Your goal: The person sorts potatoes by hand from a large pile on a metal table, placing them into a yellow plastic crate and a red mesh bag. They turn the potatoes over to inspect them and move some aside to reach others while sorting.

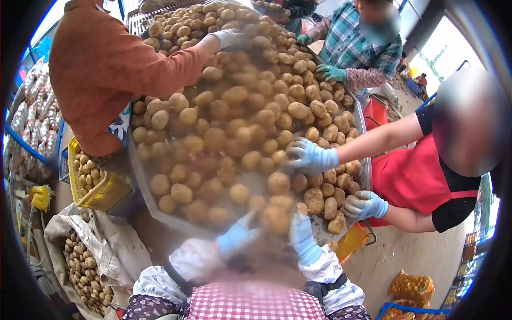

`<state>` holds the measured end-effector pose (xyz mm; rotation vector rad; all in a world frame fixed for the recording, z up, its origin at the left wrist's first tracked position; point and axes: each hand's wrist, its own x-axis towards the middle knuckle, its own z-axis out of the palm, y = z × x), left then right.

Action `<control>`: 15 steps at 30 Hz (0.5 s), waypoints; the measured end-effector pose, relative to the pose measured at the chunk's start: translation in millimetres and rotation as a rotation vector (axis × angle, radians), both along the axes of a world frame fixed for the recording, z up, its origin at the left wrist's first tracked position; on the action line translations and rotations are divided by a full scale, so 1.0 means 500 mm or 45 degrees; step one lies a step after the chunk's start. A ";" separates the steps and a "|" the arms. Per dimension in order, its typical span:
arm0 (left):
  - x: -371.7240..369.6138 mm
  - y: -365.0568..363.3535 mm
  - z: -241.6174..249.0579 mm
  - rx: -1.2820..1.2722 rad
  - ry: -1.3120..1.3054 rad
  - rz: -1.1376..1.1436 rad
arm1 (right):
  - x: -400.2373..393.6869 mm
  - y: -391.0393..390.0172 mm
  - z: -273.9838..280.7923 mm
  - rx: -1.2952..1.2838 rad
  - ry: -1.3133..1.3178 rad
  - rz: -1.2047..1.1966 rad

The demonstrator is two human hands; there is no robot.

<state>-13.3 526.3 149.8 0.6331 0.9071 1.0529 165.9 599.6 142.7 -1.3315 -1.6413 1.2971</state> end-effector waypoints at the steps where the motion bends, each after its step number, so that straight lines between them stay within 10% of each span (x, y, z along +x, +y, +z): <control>1: 0.005 0.002 0.007 0.015 0.170 -0.037 | 0.016 -0.004 -0.005 -0.034 -0.011 0.016; 5: 0.025 0.012 0.072 0.090 0.500 -0.141 | 0.052 -0.013 0.013 -0.036 0.096 0.242; 10: 0.030 0.023 0.074 0.126 0.107 -0.198 | 0.023 -0.047 0.094 -0.792 0.657 -0.203; 15: 0.022 0.004 0.034 -0.018 -0.512 -0.201 | 0.050 -0.031 0.015 -0.476 0.556 -0.038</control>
